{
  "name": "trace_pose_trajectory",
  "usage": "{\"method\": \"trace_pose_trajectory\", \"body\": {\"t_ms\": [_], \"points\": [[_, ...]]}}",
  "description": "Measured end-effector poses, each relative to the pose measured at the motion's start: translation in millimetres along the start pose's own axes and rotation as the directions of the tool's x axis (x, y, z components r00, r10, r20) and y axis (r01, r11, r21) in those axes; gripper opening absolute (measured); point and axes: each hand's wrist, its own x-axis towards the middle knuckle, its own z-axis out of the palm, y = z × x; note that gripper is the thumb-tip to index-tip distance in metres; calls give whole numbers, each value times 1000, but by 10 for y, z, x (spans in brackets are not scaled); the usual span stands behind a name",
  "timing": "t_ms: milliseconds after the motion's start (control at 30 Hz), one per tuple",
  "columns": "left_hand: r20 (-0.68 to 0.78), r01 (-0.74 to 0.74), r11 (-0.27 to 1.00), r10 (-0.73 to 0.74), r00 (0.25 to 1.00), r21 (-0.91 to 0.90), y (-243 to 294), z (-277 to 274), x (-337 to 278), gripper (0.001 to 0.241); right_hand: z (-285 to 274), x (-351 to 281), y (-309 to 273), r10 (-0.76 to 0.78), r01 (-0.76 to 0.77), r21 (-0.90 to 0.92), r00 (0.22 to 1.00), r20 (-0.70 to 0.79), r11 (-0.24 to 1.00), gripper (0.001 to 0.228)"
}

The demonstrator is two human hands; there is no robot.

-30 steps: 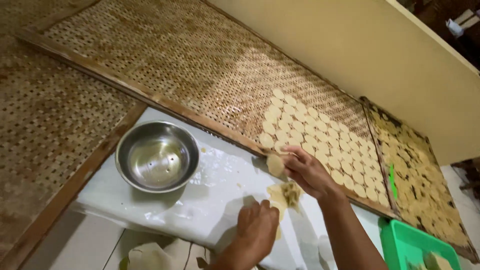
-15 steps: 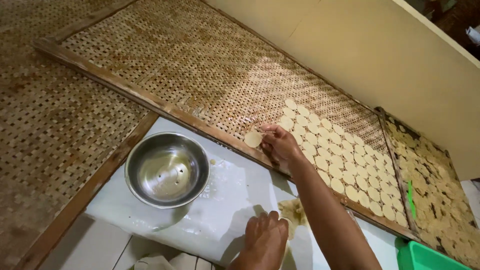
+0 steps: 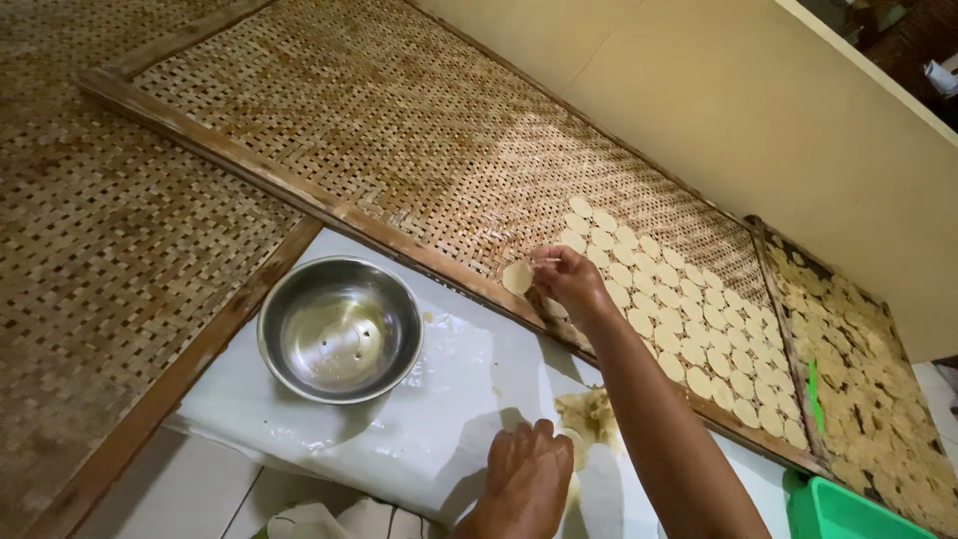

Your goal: Rolling out dough and cutting it into small circles to place on drying trays.

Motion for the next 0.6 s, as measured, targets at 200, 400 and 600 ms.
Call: {"method": "trace_pose_trajectory", "body": {"t_ms": [200,400,600], "points": [[-236,-55,991,83,968,125,-21,208,-39,28,245,-89,-368,30,-43,174,997,73,984,23],[95,45,998,-49,994,43,72,-131,43,19,140,21,-20,107,-105,211,994,4,972,20],[-27,-38,999,39,999,24,11,8,2,20,9,-5,126,33,-29,48,995,-91,998,18]]}}
